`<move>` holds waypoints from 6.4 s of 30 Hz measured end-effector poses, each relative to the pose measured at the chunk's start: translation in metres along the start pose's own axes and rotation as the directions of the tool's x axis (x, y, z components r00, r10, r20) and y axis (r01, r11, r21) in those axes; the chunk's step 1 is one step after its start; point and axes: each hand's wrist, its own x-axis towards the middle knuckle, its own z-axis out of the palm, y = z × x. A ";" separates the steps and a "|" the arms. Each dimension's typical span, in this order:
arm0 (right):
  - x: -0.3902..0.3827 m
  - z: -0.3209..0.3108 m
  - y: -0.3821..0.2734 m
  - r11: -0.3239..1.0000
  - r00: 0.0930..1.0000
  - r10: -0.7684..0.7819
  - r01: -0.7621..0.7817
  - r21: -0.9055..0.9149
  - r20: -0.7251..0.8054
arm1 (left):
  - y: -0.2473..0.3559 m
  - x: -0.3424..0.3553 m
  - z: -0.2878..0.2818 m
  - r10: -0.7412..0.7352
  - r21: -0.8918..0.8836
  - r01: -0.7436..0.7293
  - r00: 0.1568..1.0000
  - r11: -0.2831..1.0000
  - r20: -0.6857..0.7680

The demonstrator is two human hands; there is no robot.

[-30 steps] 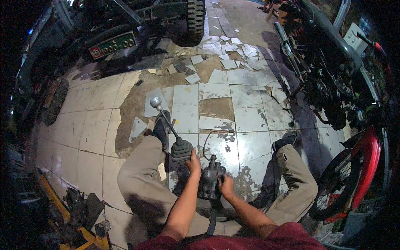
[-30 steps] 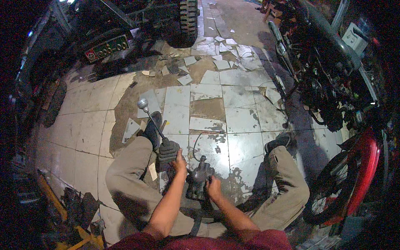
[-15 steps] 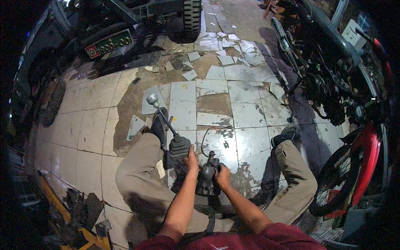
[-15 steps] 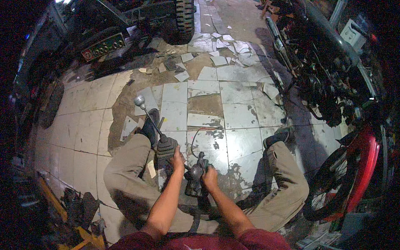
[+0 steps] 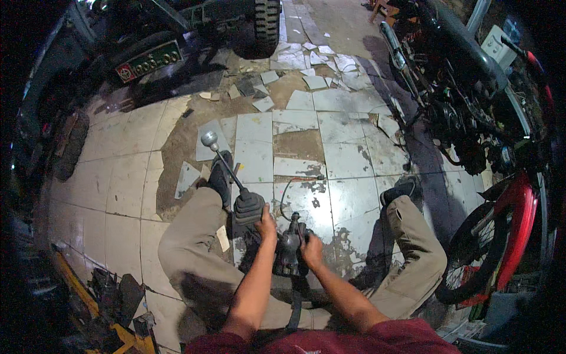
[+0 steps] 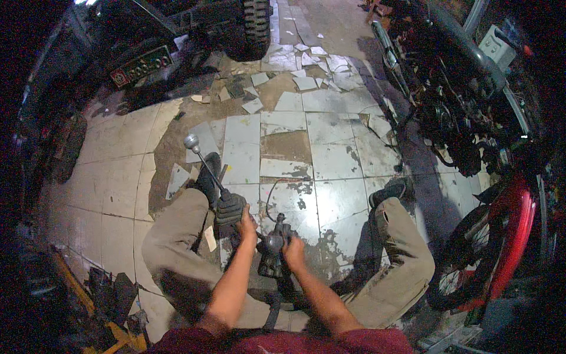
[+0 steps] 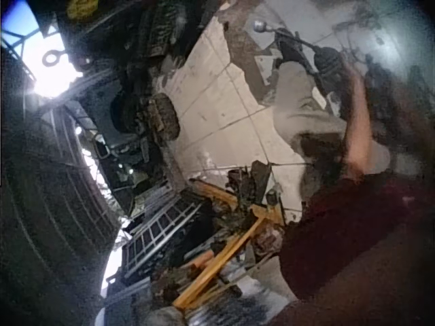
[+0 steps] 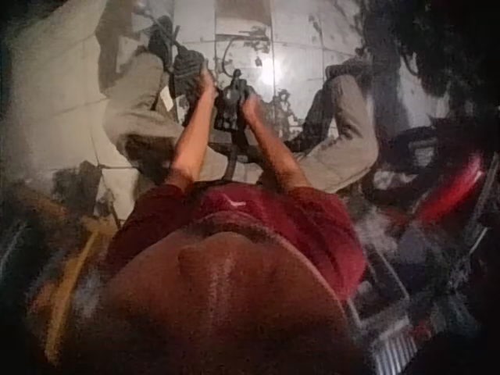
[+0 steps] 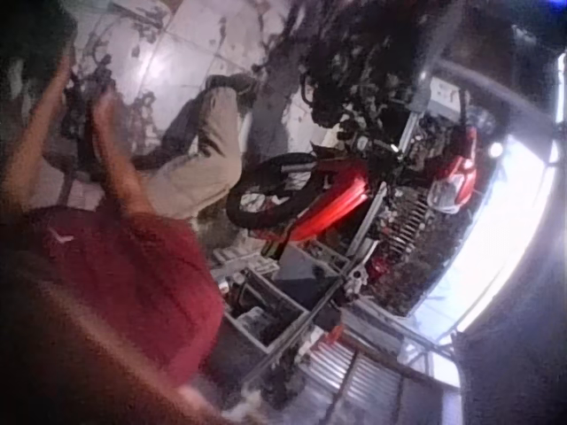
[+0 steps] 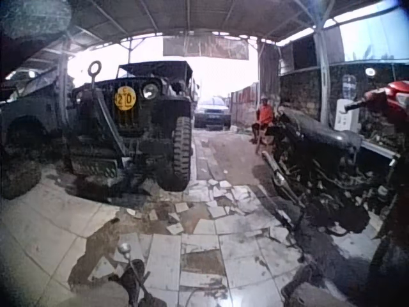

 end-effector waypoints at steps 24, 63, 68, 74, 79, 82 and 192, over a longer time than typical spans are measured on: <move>-0.022 0.005 0.008 0.999 0.999 0.032 -0.033 0.033 0.021 | 0.011 -0.009 0.000 -0.015 0.053 0.019 0.997 0.998 -0.080; 0.003 -0.022 0.015 0.957 0.961 0.273 -0.275 0.097 0.036 | 0.017 -0.007 -0.007 -0.008 -0.094 0.018 0.994 0.995 0.107; -0.005 0.007 0.008 0.991 0.992 0.127 -0.127 0.043 -0.003 | 0.018 -0.009 -0.006 -0.028 -0.121 0.045 0.990 0.992 0.139; -0.020 0.001 -0.003 0.995 0.992 0.102 -0.103 0.014 0.074 | 0.014 -0.005 -0.004 -0.060 -0.122 0.070 0.994 0.990 0.090; -0.001 0.004 -0.002 1.000 1.000 0.011 -0.012 -0.021 -0.024 | 0.007 -0.002 -0.010 -0.053 -0.060 0.054 0.998 0.997 0.026; -0.012 -0.014 -0.015 0.998 0.988 0.065 -0.064 -0.011 0.142 | -0.001 0.007 -0.009 -0.018 -0.074 0.017 1.000 0.997 -0.018; 0.051 -0.066 0.094 0.966 0.896 0.214 -0.136 -0.218 0.389 | 0.019 0.011 -0.012 -0.043 -0.022 0.047 0.989 0.999 0.143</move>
